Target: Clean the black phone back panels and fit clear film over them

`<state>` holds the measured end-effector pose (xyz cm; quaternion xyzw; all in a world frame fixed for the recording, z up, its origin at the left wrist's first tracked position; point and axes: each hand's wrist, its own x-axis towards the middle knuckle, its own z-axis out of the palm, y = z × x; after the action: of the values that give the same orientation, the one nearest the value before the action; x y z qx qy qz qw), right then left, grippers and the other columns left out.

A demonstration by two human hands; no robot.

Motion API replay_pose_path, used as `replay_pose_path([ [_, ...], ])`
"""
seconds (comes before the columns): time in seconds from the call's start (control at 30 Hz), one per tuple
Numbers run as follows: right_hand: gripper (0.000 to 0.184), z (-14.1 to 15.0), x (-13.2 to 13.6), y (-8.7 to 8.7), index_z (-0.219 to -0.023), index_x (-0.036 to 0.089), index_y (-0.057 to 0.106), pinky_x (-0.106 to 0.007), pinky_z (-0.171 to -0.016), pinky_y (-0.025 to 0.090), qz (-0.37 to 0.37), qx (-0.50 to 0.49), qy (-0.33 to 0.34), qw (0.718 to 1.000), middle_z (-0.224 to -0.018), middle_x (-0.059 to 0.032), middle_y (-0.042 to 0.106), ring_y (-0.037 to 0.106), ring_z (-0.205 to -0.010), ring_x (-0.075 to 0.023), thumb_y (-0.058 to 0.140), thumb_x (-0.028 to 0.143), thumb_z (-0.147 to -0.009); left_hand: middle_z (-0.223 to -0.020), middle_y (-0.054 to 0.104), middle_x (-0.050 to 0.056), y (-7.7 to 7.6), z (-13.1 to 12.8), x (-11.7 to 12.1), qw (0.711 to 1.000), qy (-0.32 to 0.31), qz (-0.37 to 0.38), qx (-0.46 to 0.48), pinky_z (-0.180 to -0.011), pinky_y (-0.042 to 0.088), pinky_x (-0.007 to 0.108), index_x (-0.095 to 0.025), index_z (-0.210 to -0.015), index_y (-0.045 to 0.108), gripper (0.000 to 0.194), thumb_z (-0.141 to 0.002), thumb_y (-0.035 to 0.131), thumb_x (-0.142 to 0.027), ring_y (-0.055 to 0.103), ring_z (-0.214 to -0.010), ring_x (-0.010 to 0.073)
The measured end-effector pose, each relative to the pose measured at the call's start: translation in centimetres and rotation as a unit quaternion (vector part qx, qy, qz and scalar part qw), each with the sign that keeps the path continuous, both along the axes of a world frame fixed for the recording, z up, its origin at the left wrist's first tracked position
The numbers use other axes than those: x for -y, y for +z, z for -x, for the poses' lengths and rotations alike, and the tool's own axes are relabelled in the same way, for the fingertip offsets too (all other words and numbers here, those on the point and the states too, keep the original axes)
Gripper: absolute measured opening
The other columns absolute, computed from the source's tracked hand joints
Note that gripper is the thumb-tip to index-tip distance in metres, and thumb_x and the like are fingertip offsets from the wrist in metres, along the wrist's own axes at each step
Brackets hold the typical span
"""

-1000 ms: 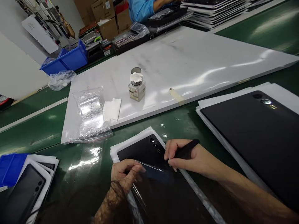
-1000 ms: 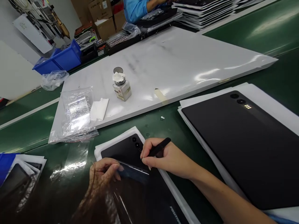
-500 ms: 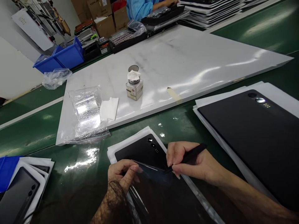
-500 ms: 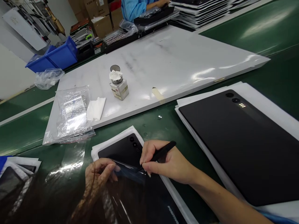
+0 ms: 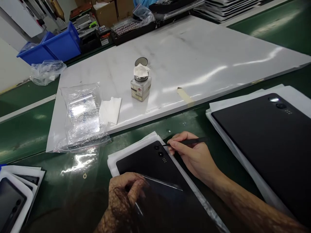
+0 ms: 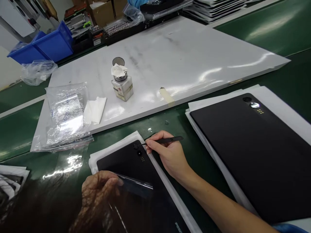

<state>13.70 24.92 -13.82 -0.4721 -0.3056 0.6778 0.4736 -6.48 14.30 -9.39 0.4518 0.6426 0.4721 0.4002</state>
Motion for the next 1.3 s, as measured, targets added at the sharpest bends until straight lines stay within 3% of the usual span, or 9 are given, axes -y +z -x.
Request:
replay_pose_path([
  [0.17,0.057,0.1,0.3,-0.7,-0.065,0.026,0.078,-0.024,-0.056,0.059,-0.027,0.029,-0.006,0.999,-0.064,0.002,0.077,0.071,-0.055,-0.0131,0.121,0.06,-0.05,-0.039,0.067,-0.007,0.1,-0.5,-0.1,1.0,0.026,-0.006,-0.012,-0.028,0.047,0.008,-0.027,-0.056,0.072,0.015,-0.065,0.065,-0.018,0.061,-0.025,0.0099],
  [0.5,0.056,-0.3,0.6,-0.9,-0.07,0.025,0.076,-0.028,-0.059,0.06,-0.051,0.062,0.005,0.997,-0.071,0.0029,0.075,0.071,-0.058,-0.0139,0.118,0.061,-0.06,-0.04,0.068,-0.005,0.6,-0.5,0.1,0.999,0.026,0.012,-0.015,-0.026,0.047,0.013,-0.025,-0.058,0.072,0.013,-0.068,0.064,-0.023,0.061,-0.025,0.0129],
  [0.83,0.056,-0.2,0.8,-1.2,-0.072,0.025,0.074,-0.03,-0.061,0.06,-0.058,0.076,0.012,0.995,-0.073,0.0031,0.073,0.069,-0.06,-0.0143,0.116,0.061,-0.064,-0.042,0.068,-0.004,0.8,-0.2,-0.1,1.0,-0.002,0.011,-0.019,-0.029,0.049,0.013,-0.025,-0.058,0.072,0.015,-0.068,0.062,-0.02,0.063,-0.028,0.0127],
  [1.07,0.045,-1.7,0.1,0.0,-0.073,0.026,0.078,-0.029,-0.064,0.062,-0.07,0.016,-0.022,0.997,-0.082,-0.0001,0.074,0.068,-0.069,-0.0143,0.115,0.052,-0.07,-0.037,0.065,-0.004,0.6,-0.4,0.2,0.999,0.025,0.032,0.007,-0.026,0.047,0.014,-0.023,-0.056,0.072,0.013,-0.067,0.064,-0.024,0.062,-0.027,0.014],
  [1.17,0.041,-3.5,-0.1,1.1,-0.074,0.027,0.08,-0.029,-0.056,0.062,-0.077,-0.002,0.076,0.994,-0.083,-0.0014,0.076,0.068,-0.063,-0.0145,0.114,0.051,-0.074,-0.036,0.065,-0.004,0.2,-0.3,0.4,0.999,0.035,0.027,0.0,-0.027,0.048,0.016,-0.023,-0.057,0.072,0.012,-0.067,0.066,-0.026,0.061,-0.026,0.0146],
  [1.3,0.034,-4.9,0.1,1.6,-0.077,0.026,0.082,-0.027,-0.047,0.059,-0.123,-0.033,0.248,0.96,-0.08,-0.0019,0.077,0.07,-0.056,-0.0148,0.108,0.046,-0.084,-0.039,0.068,-0.003,-0.1,0.1,0.4,1.0,0.018,0.021,-0.01,-0.027,0.049,0.017,-0.023,-0.059,0.073,0.013,-0.067,0.065,-0.029,0.06,-0.025,0.0147],
])
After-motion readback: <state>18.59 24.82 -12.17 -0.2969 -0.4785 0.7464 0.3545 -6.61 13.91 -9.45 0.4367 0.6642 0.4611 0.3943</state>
